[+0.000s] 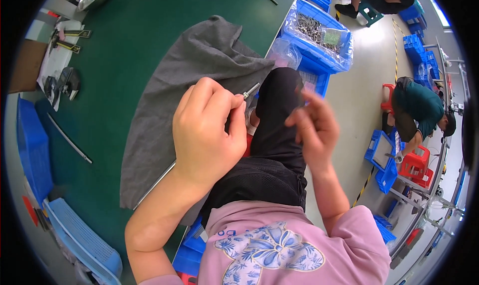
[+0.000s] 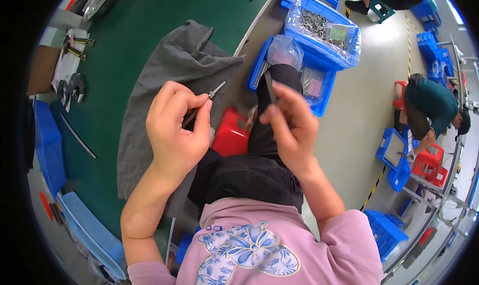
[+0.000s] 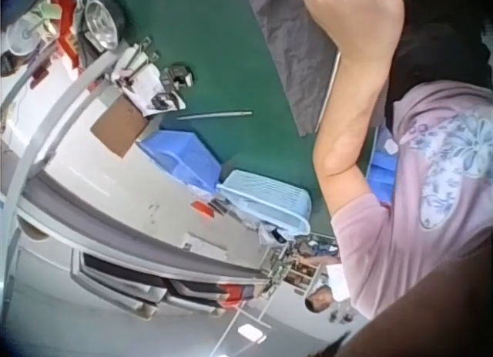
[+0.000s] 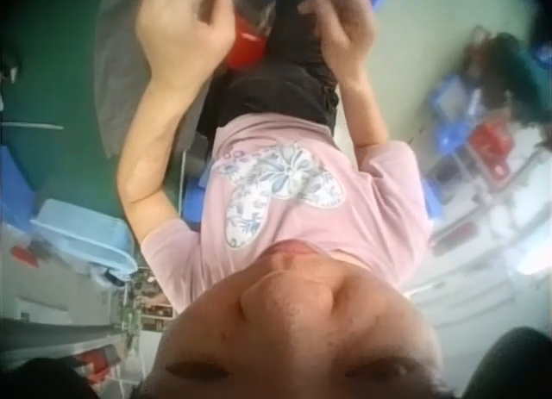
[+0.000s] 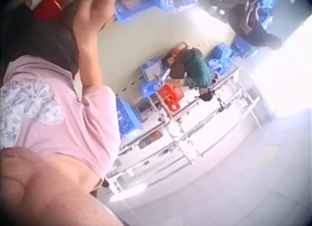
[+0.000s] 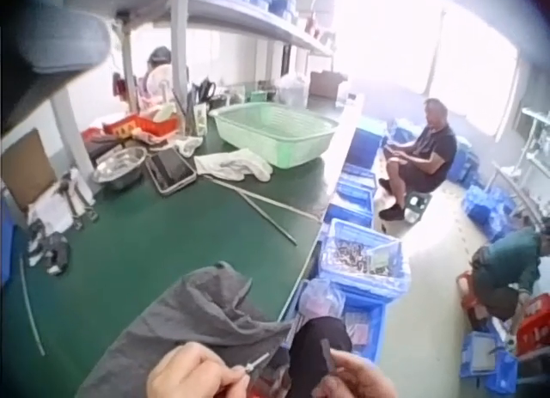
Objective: Using a digital micrometer to measure the diameter of a metal rod.
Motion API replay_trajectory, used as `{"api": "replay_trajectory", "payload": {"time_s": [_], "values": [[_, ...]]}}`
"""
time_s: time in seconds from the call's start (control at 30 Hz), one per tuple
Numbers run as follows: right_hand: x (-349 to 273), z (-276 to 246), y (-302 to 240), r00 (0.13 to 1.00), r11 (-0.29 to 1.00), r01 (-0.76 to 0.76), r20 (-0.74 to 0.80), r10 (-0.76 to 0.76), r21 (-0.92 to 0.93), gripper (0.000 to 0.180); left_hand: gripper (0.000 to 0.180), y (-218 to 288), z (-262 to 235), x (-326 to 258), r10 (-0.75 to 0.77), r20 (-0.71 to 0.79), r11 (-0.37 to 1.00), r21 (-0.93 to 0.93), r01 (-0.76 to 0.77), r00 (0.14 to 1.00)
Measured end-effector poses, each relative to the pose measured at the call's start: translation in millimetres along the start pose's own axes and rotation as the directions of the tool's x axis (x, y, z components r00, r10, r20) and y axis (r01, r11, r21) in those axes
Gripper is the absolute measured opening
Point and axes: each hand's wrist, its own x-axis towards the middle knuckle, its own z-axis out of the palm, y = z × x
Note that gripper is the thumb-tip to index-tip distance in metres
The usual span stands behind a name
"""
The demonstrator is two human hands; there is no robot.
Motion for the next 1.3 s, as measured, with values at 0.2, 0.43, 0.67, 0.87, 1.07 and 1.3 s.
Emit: {"api": "replay_trajectory", "payload": {"time_s": [0.2,0.43,0.67,0.87,1.07,1.3], "values": [[77.0,11.4,-33.0,0.725,0.442,0.673,0.412,-0.551,-0.593,0.044,0.013,-2.5,3.7,6.4,-0.009,0.008,1.0,-0.007,0.009,1.0],[88.0,26.8,-87.4,0.856,0.539,0.516,0.408,-0.316,-0.665,0.051,0.014,1.6,-10.1,5.6,-0.006,0.025,0.998,0.061,0.004,1.0],[66.8,28.2,-85.4,0.673,0.377,0.729,0.701,-0.238,-0.572,0.039,0.071,8.1,11.4,-3.5,-0.025,0.026,1.0,0.003,0.025,0.999],[50.6,19.0,-76.8,0.789,0.617,0.546,0.595,-0.152,-0.566,0.031,0.051,6.9,9.4,-5.3,0.03,0.049,0.994,0.101,-0.035,0.998],[51.6,21.4,-43.8,0.734,0.618,0.662,0.533,-0.421,-0.424,0.032,0.035,-0.4,1.7,7.3,0.036,0.015,0.991,0.126,-0.037,0.999],[18.9,-2.5,-40.7,0.818,0.765,0.53,0.459,-0.348,-0.366,0.043,0.008,3.4,0.5,2.7,-0.014,-0.004,0.997,0.072,0.015,1.0]]}}
